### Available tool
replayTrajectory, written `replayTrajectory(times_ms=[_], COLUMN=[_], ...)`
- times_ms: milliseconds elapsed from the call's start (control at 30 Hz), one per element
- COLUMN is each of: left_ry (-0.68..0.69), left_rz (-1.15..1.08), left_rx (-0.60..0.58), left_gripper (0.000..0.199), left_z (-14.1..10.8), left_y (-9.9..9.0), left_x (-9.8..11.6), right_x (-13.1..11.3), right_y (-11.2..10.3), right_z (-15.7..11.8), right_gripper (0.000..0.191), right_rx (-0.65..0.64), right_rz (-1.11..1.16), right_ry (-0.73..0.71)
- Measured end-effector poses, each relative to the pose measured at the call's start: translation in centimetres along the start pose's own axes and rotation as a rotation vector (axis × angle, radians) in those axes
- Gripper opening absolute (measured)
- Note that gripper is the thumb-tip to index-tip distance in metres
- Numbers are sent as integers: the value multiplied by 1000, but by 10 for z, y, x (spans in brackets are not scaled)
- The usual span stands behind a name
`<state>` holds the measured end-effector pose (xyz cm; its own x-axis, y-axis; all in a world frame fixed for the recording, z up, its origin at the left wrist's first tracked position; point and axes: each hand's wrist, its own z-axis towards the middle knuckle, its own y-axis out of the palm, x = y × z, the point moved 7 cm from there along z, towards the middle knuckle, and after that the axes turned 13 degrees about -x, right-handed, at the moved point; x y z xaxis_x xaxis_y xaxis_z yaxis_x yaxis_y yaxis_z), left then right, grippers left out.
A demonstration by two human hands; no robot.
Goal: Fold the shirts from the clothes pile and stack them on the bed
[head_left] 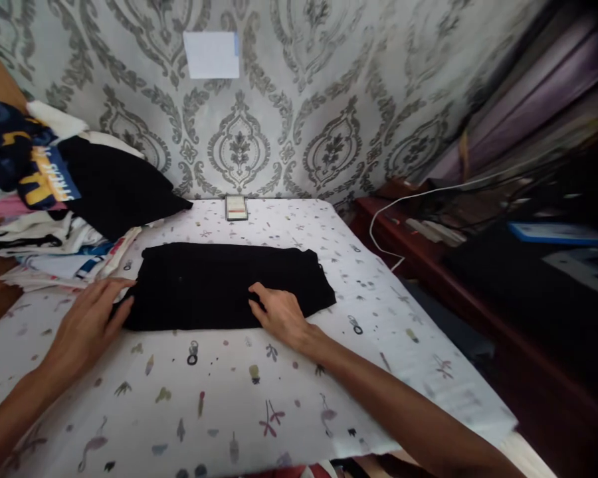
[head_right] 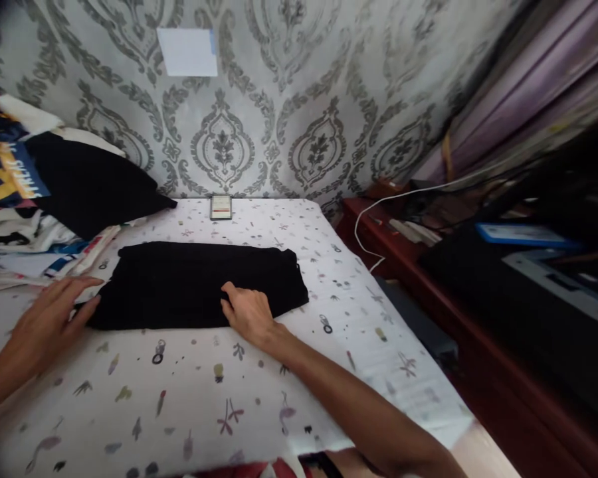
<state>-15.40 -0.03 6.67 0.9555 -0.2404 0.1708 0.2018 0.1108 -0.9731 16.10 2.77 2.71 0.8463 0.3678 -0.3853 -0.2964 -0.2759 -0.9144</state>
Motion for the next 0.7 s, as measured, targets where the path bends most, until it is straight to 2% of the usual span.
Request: replayTrajectory(times_ms=[100, 167, 233, 333, 400, 533, 633, 700], left_ry=[227, 295, 309, 296, 292, 371, 504, 575], left_rz=[15, 84, 127, 98, 50, -17, -14, 0], left_rx=[-83, -159, -209, -255, -280, -334, -430, -475], left_gripper=[50, 58, 62, 64, 65, 62, 61, 63], left_z=[-1, -3, -5, -4, 1, 17, 29, 36], left_y=[33, 56, 69, 66, 58, 54, 68, 79], left_x=[26, 28, 25, 26, 39, 90, 131, 149], right_x=[0, 1, 3, 7, 10, 15, 18, 21], right_y=[-2, -3, -3, -6, -8, -14, -15, -13], right_z=[-2, -4, -8, -16, -23, -36, -41, -43], right_gripper=[33, 35, 35, 34, 32, 31, 32, 32], right_rx=[-10, -28, -43, -31, -21, 4, 18, 32], right_rz=[-2, -11, -22, -37, -30, 41, 73, 71], right_ry=[8, 19, 24, 18, 16, -13, -47, -55])
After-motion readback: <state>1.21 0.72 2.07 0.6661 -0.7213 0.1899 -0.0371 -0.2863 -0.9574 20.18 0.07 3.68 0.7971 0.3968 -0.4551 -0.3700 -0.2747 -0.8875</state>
